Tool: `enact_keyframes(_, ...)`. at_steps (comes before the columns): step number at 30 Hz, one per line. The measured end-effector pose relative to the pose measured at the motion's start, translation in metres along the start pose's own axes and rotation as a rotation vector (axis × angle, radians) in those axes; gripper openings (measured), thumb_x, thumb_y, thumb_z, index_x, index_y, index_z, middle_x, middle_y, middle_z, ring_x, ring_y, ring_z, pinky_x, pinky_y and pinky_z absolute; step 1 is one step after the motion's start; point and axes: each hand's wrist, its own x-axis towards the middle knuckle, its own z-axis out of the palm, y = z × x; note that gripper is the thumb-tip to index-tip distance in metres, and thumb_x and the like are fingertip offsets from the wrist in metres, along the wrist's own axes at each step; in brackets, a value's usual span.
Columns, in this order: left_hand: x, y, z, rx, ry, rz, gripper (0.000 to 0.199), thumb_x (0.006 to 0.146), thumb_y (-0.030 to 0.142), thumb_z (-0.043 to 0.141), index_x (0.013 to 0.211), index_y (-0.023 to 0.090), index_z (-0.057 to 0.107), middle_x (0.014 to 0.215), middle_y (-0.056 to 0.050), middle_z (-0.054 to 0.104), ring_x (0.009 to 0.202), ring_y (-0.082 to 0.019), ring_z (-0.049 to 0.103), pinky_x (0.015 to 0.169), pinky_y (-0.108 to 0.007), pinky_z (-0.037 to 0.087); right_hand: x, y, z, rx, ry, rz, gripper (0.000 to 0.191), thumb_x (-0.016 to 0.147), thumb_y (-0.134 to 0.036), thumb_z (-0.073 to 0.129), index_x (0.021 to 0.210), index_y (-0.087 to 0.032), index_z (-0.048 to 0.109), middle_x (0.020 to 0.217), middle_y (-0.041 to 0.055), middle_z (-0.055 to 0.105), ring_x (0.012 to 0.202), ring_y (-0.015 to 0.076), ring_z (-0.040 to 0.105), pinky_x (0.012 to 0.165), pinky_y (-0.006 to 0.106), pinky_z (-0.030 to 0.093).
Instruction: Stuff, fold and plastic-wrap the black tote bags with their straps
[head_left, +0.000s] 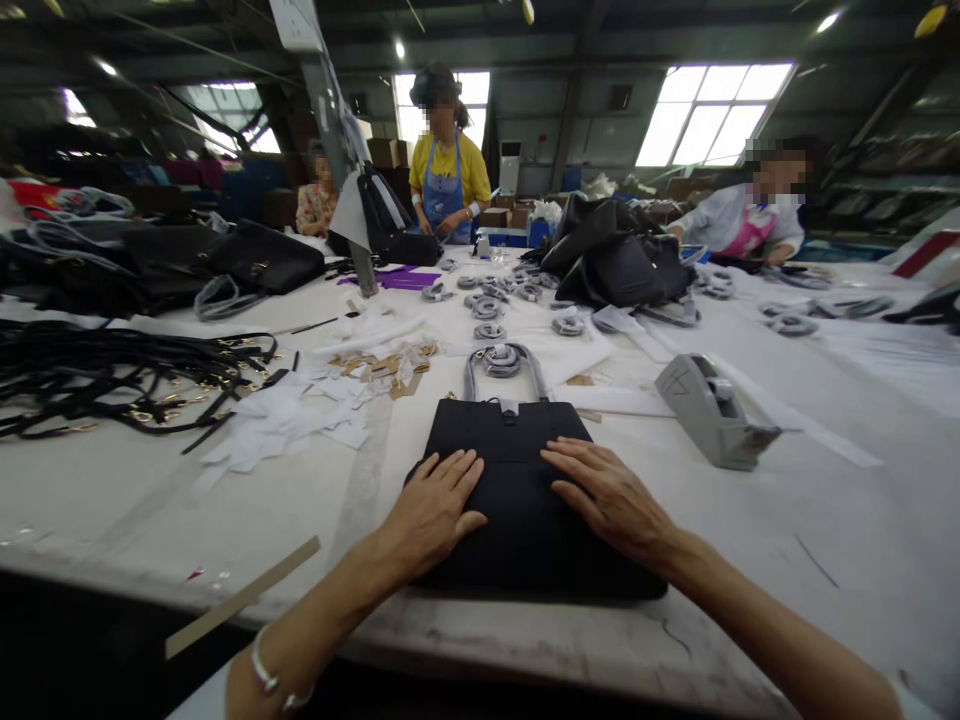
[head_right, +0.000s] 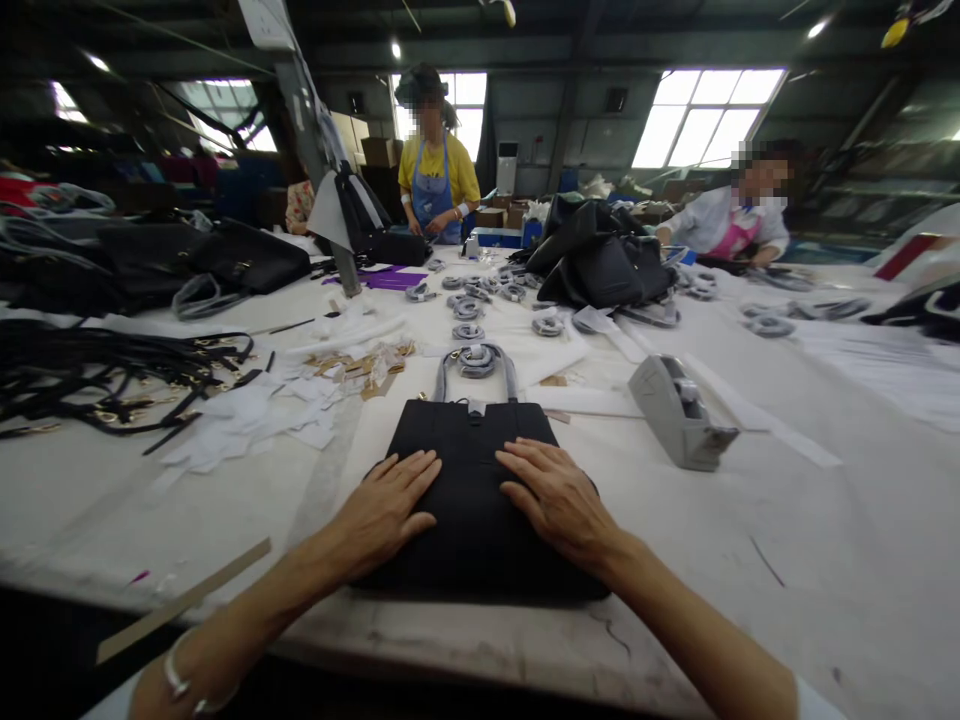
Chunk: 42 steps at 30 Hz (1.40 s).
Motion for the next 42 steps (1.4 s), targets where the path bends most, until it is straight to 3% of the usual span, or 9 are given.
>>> enact_keyframes(5,0.013,-0.001,0.023,-0.029,-0.025,-0.053,0.052,0.096,0.045,0.040,0.141,0.020,0.040,0.141,-0.008,0.050,0.129,-0.022,0.046,0.110,-0.043,0.031,0.009,-0.006,0.032,-0.022,-0.034,0.112,0.032,0.095,-0.035,0.050,0.124,-0.024,0.059,0.117,0.0078,0.064,0.106,0.0238,0.056,0.092,0.042,0.044)
enact_keyframes(9,0.036,0.000,0.019,-0.049,-0.037,-0.046,0.044,0.097,0.042,0.038,0.132,0.019,0.050,0.129,-0.008,0.059,0.119,-0.022,0.052,0.101,-0.040,0.038,0.023,0.003,0.032,0.011,-0.121,0.177,0.027,0.096,-0.038,0.045,0.108,-0.026,0.065,0.102,0.0047,0.066,0.095,0.0209,0.058,0.086,0.035,0.044)
enact_keyframes(13,0.057,0.013,0.017,0.008,-0.046,-0.115,0.030,0.096,0.036,0.041,0.103,0.019,0.064,0.103,-0.007,0.065,0.098,-0.022,0.059,0.083,-0.034,0.045,0.037,0.004,0.031,0.058,-0.197,0.309,0.028,0.098,-0.038,0.039,0.094,-0.024,0.063,0.092,0.0024,0.065,0.086,0.0177,0.062,0.076,0.028,0.043)
enact_keyframes(21,0.052,0.021,0.019,0.008,-0.066,-0.131,0.024,0.097,0.030,0.039,0.096,0.017,0.059,0.089,-0.007,0.065,0.085,-0.023,0.062,0.076,-0.035,0.045,0.025,-0.011,0.032,0.024,-0.216,0.367,0.022,0.098,-0.038,0.039,0.093,-0.025,0.056,0.081,0.0005,0.068,0.074,0.0193,0.065,0.064,0.027,0.039)
enact_keyframes(25,0.070,0.034,0.007,0.034,0.016,-0.091,0.021,0.092,0.015,0.040,0.099,0.015,0.060,0.096,-0.011,0.064,0.093,-0.027,0.059,0.081,-0.040,0.044,0.026,-0.012,0.037,-0.076,-0.106,0.342,0.023,0.098,-0.032,0.040,0.089,-0.022,0.059,0.086,0.0047,0.065,0.081,0.0208,0.062,0.073,0.030,0.043)
enact_keyframes(28,0.099,0.060,0.003,-0.142,0.065,-0.039,0.028,0.091,0.013,0.040,0.112,0.016,0.057,0.108,-0.011,0.062,0.102,-0.026,0.057,0.087,-0.039,0.044,0.022,-0.007,0.041,-0.081,-0.006,0.340,0.022,0.094,-0.022,0.041,0.083,-0.018,0.060,0.088,0.0088,0.064,0.087,0.0235,0.059,0.082,0.035,0.044)
enact_keyframes(34,0.155,0.093,0.031,-0.757,0.152,-0.077,0.036,0.098,0.035,0.031,0.109,0.016,0.059,0.108,-0.008,0.063,0.101,-0.018,0.058,0.094,-0.031,0.045,0.012,0.001,0.033,0.432,0.305,0.531,0.019,0.086,-0.021,0.045,0.090,-0.017,0.063,0.092,0.0083,0.068,0.082,0.0201,0.062,0.076,0.031,0.051)
enact_keyframes(39,0.157,0.094,0.050,-0.698,0.150,-0.032,0.035,0.097,0.036,0.034,0.111,0.015,0.058,0.109,-0.010,0.064,0.101,-0.020,0.059,0.091,-0.034,0.048,0.015,0.057,0.020,0.461,0.433,0.652,0.025,0.087,-0.034,0.049,0.097,-0.018,0.066,0.096,0.0076,0.070,0.088,0.0221,0.064,0.083,0.036,0.051)
enact_keyframes(42,0.152,0.108,0.058,-0.373,0.184,0.250,0.030,0.092,0.023,0.043,0.117,0.013,0.056,0.125,-0.015,0.058,0.118,-0.026,0.052,0.098,-0.039,0.043,0.020,0.121,0.019,0.183,0.301,0.658,0.031,0.084,-0.024,0.045,0.105,-0.014,0.065,0.108,0.0118,0.068,0.099,0.0231,0.064,0.088,0.039,0.050)
